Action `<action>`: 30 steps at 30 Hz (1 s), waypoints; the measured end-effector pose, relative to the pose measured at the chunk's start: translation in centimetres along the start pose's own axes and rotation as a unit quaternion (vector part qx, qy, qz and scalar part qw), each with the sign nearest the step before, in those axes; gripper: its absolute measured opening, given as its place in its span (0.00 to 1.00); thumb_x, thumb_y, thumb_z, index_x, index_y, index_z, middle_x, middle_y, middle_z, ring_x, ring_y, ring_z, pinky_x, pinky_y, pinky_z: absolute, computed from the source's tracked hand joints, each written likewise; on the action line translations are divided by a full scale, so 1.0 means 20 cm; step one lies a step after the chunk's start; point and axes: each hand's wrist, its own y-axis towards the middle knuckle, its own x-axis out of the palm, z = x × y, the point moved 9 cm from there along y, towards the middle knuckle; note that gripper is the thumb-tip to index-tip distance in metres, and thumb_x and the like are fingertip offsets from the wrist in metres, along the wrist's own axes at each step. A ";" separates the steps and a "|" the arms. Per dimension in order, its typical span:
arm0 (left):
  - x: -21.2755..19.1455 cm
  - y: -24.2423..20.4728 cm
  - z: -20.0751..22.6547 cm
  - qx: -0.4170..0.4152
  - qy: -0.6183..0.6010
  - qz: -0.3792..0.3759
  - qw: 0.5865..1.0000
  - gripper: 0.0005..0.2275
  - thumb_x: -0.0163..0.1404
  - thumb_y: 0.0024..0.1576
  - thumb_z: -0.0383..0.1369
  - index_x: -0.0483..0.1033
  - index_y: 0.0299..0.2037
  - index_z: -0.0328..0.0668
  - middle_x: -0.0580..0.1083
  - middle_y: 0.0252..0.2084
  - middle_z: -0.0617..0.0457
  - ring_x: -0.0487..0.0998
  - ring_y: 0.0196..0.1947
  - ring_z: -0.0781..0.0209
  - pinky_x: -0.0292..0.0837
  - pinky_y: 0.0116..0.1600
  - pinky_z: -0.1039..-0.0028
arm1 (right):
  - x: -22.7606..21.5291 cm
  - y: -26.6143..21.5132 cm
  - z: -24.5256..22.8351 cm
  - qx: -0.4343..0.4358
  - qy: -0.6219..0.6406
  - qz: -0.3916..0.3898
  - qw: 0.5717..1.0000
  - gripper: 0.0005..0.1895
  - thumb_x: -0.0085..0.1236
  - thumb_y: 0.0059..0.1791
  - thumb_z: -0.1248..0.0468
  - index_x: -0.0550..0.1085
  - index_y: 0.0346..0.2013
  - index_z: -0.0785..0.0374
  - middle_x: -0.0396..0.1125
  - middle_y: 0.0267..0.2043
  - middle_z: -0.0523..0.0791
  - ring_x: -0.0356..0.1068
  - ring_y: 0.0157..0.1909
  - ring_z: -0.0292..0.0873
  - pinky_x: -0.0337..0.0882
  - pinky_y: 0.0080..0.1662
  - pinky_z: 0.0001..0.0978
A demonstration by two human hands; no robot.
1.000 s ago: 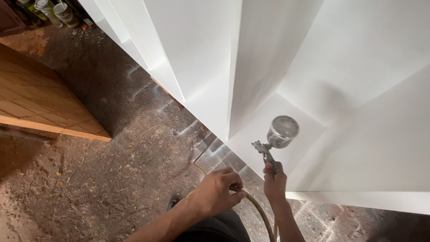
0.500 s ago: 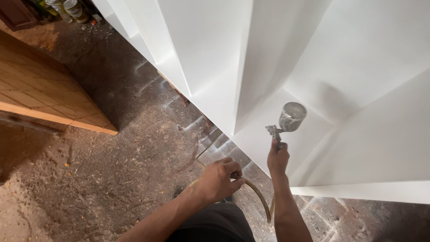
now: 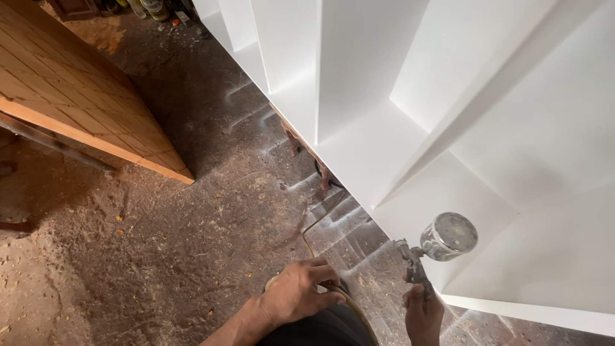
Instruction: The person uses a spray gun to apply white paint to the interior and exterior surfaces of a large shelving unit.
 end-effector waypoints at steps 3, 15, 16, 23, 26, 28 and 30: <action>-0.16 -0.10 -0.05 0.013 0.005 0.007 1.000 0.11 0.65 0.51 0.35 0.80 0.37 0.37 0.79 0.39 0.48 0.83 0.37 0.52 0.80 0.41 0.64 | 0.23 -0.07 -0.11 0.001 -0.005 -0.017 1.000 0.24 0.42 0.58 0.50 0.76 0.50 0.67 0.62 0.20 0.42 0.59 0.23 0.33 0.59 0.27 0.27; -0.83 -0.06 -0.40 0.003 0.053 0.083 0.995 0.11 0.65 0.49 0.35 0.79 0.34 0.37 0.78 0.34 0.49 0.83 0.31 0.55 0.80 0.35 0.67 | 1.16 0.57 -0.22 -0.018 -0.104 0.013 0.994 0.26 0.47 0.56 0.46 0.75 0.37 0.69 0.68 0.25 0.47 0.67 0.28 0.42 0.67 0.33 0.38; -0.86 0.01 -0.46 -0.010 0.073 0.074 0.995 0.11 0.65 0.50 0.34 0.79 0.34 0.36 0.78 0.34 0.49 0.82 0.30 0.55 0.79 0.35 0.67 | 1.23 0.72 -0.19 0.004 -0.134 0.009 0.991 0.27 0.46 0.57 0.45 0.74 0.37 0.70 0.69 0.26 0.50 0.69 0.30 0.45 0.67 0.35 0.41; -0.99 0.53 -0.85 -0.068 0.116 0.049 0.990 0.10 0.62 0.52 0.35 0.78 0.34 0.37 0.77 0.34 0.50 0.81 0.29 0.55 0.79 0.34 0.66 | 1.45 1.59 -0.09 -0.025 -0.156 0.077 0.984 0.27 0.49 0.57 0.45 0.72 0.37 0.70 0.73 0.33 0.56 0.73 0.37 0.57 0.70 0.43 0.49; -1.03 0.75 -0.95 -0.085 0.124 0.025 0.988 0.09 0.60 0.54 0.35 0.78 0.35 0.38 0.77 0.34 0.50 0.81 0.30 0.54 0.79 0.37 0.64 | 1.43 1.87 -0.11 -0.040 -0.170 0.116 0.978 0.30 0.49 0.58 0.43 0.71 0.37 0.73 0.72 0.33 0.57 0.73 0.38 0.57 0.70 0.43 0.49; -1.07 0.85 -0.94 -0.084 0.127 0.018 0.988 0.08 0.59 0.55 0.35 0.77 0.35 0.38 0.76 0.34 0.50 0.80 0.31 0.53 0.78 0.38 0.62 | 1.38 1.99 -0.19 -0.044 -0.170 0.135 0.975 0.31 0.47 0.60 0.43 0.71 0.38 0.74 0.72 0.33 0.57 0.73 0.37 0.57 0.70 0.42 0.49; -1.10 0.95 -0.97 -0.081 0.132 0.017 0.988 0.08 0.59 0.55 0.35 0.77 0.35 0.38 0.76 0.34 0.49 0.80 0.33 0.50 0.78 0.40 0.61 | 1.32 2.13 -0.23 -0.052 -0.163 0.167 0.971 0.31 0.47 0.60 0.43 0.70 0.39 0.74 0.72 0.34 0.57 0.73 0.36 0.56 0.71 0.41 0.48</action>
